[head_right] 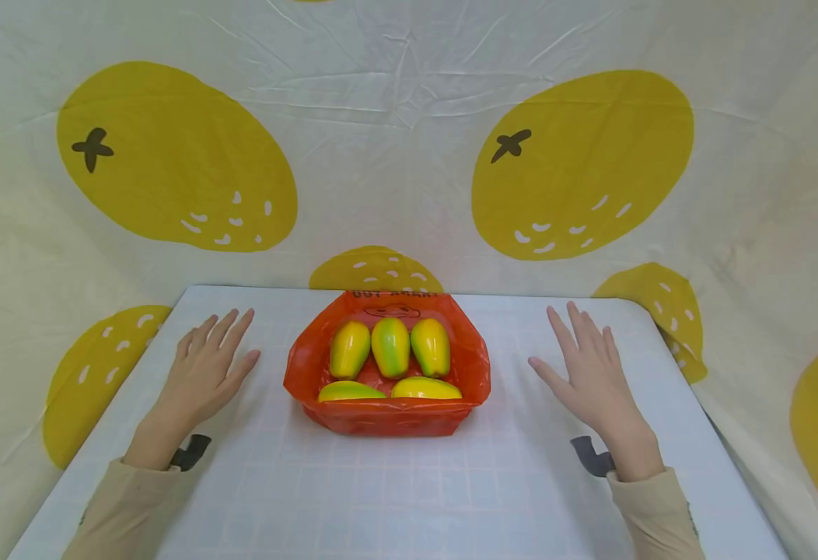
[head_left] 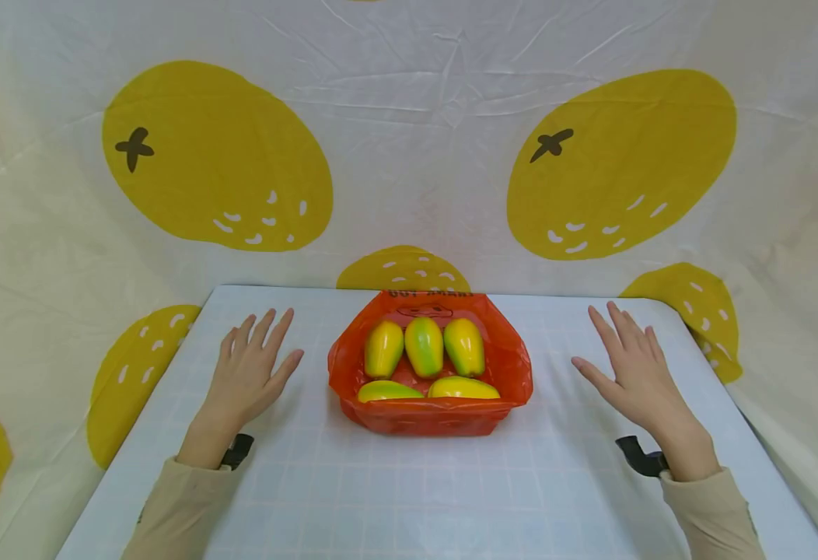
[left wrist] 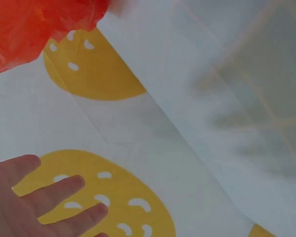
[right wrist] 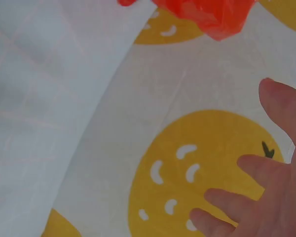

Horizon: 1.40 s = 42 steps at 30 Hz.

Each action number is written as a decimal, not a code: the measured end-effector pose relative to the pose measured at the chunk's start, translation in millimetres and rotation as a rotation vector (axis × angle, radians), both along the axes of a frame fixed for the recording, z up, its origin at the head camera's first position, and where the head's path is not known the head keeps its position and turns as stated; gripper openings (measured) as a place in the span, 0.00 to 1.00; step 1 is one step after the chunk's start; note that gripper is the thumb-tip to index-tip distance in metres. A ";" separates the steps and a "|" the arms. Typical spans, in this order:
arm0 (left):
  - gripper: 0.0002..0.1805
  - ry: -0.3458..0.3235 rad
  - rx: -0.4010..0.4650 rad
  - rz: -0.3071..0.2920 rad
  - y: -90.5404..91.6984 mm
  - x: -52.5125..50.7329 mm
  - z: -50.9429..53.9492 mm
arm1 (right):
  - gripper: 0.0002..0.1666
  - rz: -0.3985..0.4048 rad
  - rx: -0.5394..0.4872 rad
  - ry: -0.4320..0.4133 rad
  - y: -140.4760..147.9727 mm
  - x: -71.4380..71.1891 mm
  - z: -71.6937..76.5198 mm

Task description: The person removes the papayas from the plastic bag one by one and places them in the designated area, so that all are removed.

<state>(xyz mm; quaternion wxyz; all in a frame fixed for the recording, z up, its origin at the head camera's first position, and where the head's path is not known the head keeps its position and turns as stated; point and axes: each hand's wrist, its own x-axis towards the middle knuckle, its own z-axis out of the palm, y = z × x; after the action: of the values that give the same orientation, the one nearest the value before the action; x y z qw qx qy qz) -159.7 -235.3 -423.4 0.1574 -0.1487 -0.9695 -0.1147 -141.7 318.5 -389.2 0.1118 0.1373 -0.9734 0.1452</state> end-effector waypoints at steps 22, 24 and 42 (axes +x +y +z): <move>0.30 0.109 0.380 -0.182 28.9 -2.2 0.9 | 0.46 0.024 -0.386 0.059 -28.7 6.3 19.9; 0.31 0.092 0.392 -0.184 33.6 -2.2 1.4 | 0.46 0.023 -0.407 0.071 -31.4 6.6 22.1; 0.44 -0.116 0.382 -0.103 75.3 8.1 10.9 | 0.42 0.111 -0.477 0.120 -59.0 -0.8 44.9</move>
<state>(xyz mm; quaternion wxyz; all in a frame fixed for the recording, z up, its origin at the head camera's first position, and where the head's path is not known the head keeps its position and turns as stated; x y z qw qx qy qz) -151.7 -160.1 -412.5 0.1204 -0.1588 -0.9287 -0.3128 -142.5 259.6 -344.3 0.1904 0.1684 -0.8942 0.3684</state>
